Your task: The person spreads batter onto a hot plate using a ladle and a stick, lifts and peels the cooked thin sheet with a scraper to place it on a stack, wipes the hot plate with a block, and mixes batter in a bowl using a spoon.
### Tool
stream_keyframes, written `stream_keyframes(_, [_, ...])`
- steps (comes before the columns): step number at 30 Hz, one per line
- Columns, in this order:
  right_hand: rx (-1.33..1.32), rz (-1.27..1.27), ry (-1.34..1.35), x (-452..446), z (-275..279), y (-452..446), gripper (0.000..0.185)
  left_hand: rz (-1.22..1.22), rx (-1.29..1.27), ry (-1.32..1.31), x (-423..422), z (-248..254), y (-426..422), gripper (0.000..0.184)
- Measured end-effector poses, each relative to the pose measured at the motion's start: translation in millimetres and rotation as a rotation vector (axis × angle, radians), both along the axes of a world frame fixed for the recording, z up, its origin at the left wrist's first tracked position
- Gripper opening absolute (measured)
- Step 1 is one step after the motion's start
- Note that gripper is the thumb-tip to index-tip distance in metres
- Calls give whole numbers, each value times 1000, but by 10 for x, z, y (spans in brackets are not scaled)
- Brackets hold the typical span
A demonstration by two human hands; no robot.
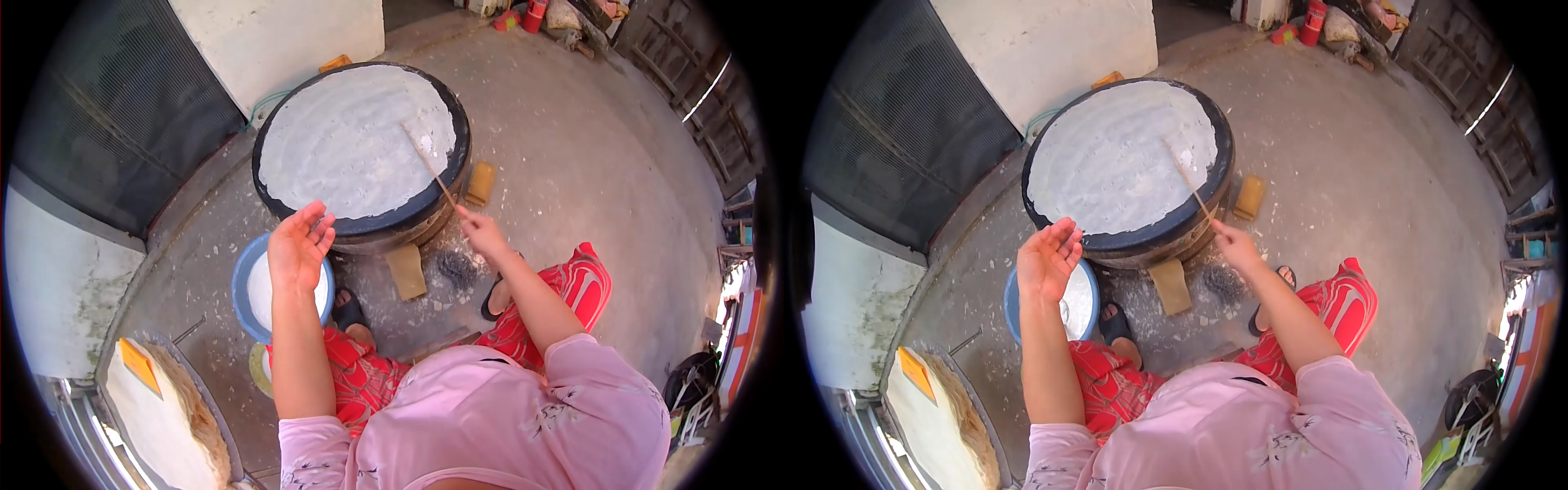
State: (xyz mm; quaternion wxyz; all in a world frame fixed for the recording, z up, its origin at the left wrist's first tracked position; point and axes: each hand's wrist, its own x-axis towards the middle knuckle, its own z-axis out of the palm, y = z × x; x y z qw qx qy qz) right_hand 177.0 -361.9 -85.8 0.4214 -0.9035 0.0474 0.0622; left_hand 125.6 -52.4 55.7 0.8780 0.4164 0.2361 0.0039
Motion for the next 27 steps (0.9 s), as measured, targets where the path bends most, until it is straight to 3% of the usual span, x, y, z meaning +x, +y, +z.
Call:
stream_keyframes(1, [375, -135, 160, 7, -22, -56, 37, 6, 7, 0, 0, 3, -3, 32])
stream_keyframes(2, [373, -139, 165, -22, -71, -86, 37, 3, 5, 5, 0, -8, -1, 32])
stream_keyframes(4, [-70, -67, -94, -143, -61, -110, 36, -18, 3, -25, 7, -29, 9, 32])
stream_keyframes(8, [106, 190, -130, -318, -313, -107, 36, -21, 3, -9, 8, -7, -16, 32])
stream_keyframes(10, [273, -127, -24, -261, -343, -171, 35, -27, -2, -20, 16, -27, -7, 32])
stream_keyframes(14, [18, 139, -292, -489, -287, -97, 34, -21, -2, -13, 13, -14, -17, 32])
stream_keyframes(16, [616, 56, 274, -559, -79, -17, 34, -32, -7, -20, 19, -36, -10, 33])
stream_keyframes(20, [675, -79, 305, -430, -54, -4, 36, -30, -7, -20, 17, -47, -14, 33])
stream_keyframes(22, [332, 34, 73, -365, -186, 22, 38, -37, -8, -16, 18, -49, -30, 32])
stream_keyframes(23, [334, 35, 75, -340, -236, 14, 38, -36, -6, -14, 16, -46, -35, 32])
stream_keyframes(25, [-243, 203, -231, -318, -133, 87, 42, -29, -1, -11, 12, -41, -43, 32])
stream_keyframes(27, [-336, 207, -200, -340, -13, 213, 42, -29, -11, -16, 18, -55, -31, 30])
